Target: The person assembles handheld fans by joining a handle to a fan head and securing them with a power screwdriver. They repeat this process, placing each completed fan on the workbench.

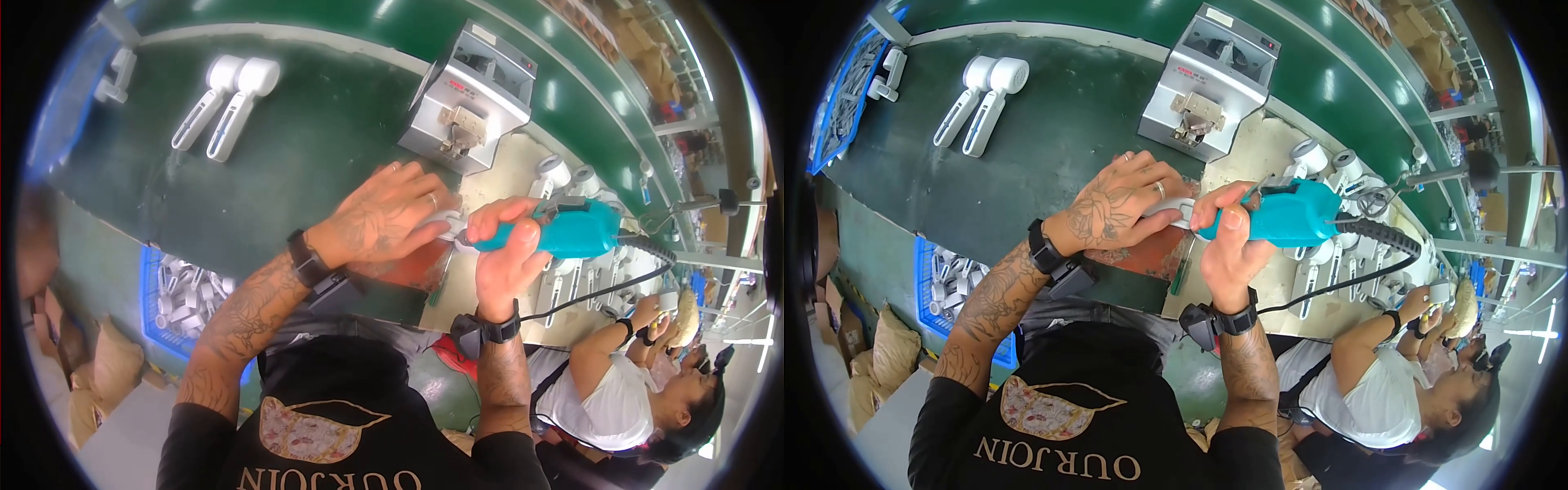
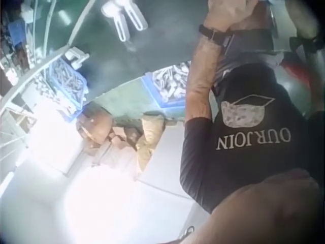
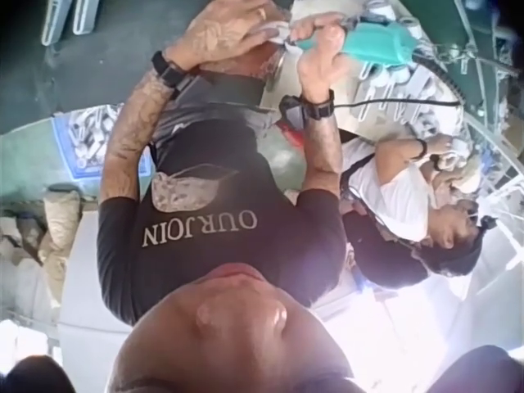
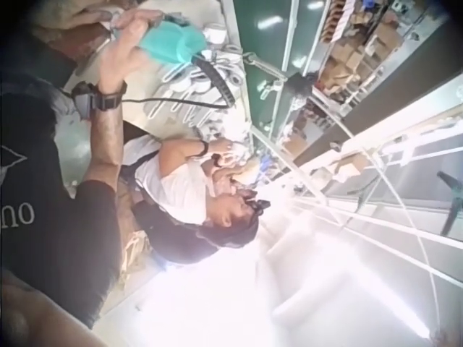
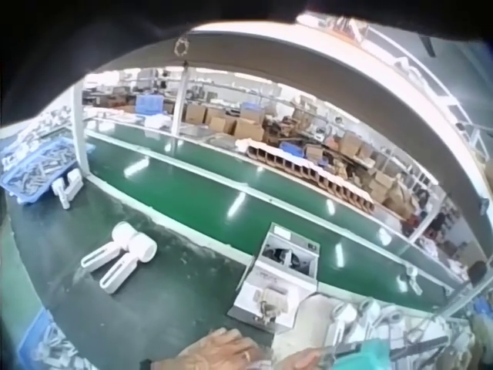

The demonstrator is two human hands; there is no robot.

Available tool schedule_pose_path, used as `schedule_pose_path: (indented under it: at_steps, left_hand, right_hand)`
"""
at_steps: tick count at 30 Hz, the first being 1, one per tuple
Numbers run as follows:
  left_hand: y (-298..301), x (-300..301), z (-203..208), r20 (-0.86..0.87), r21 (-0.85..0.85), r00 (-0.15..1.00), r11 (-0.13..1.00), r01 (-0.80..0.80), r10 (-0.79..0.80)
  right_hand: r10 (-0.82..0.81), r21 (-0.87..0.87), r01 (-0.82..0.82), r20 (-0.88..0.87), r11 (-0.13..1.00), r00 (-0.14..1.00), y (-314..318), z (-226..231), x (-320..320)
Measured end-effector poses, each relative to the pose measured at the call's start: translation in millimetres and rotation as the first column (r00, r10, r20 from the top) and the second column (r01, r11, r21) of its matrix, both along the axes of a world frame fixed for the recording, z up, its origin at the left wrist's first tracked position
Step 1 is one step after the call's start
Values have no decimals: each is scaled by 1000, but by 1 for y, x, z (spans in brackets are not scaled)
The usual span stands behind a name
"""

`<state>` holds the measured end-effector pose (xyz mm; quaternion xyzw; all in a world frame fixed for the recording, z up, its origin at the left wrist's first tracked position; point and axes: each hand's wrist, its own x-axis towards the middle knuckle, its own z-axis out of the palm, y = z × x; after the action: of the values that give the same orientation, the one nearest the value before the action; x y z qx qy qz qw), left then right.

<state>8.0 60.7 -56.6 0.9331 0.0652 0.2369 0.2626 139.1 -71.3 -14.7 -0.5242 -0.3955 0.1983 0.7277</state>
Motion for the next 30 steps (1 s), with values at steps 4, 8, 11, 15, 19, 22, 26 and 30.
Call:
schedule_pose_path:
  at_steps: [4, 8, 11, 15, 19, 22, 26, 30]
  left_hand:
    - [0, 2, 1, 13, -12, 1000, 1000, -4, 4]
    - [-2, -2, 1, 72, -15, 996, 999, 46, -44]
    - [-5, -15, -1, 267, 90, 959, 993, 74, -95]
    - [-21, -49, -3, 282, -104, 958, 992, 77, -45]
    - [18, -90, 6, 176, -186, 819, 836, -517, 546]
    - [70, -119, -9, 215, 51, 689, 697, -715, 692]
    - [59, -75, 19, 289, 159, 719, 709, -687, 632]
    - [-2, 39, 38, 386, -37, 899, 978, -207, 205]
  right_hand:
    - [43, 2, -43, -25, 999, 999, 1, 1, 0]
    - [-39, -54, 34, -90, 998, 995, 0, -3, -5]
    - [-72, -62, 65, -119, 996, 990, -11, 10, -23]
    - [-42, 88, 54, -135, 995, 990, -49, 37, -35]
    - [-162, 106, 170, -79, 980, 984, -84, 30, -40]
    - [-62, 110, 83, -183, 991, 981, -96, 17, -36]
    - [-88, 58, 96, -128, 994, 988, -110, 15, -38]
    - [-56, 66, 67, -157, 996, 986, -122, 13, -33]
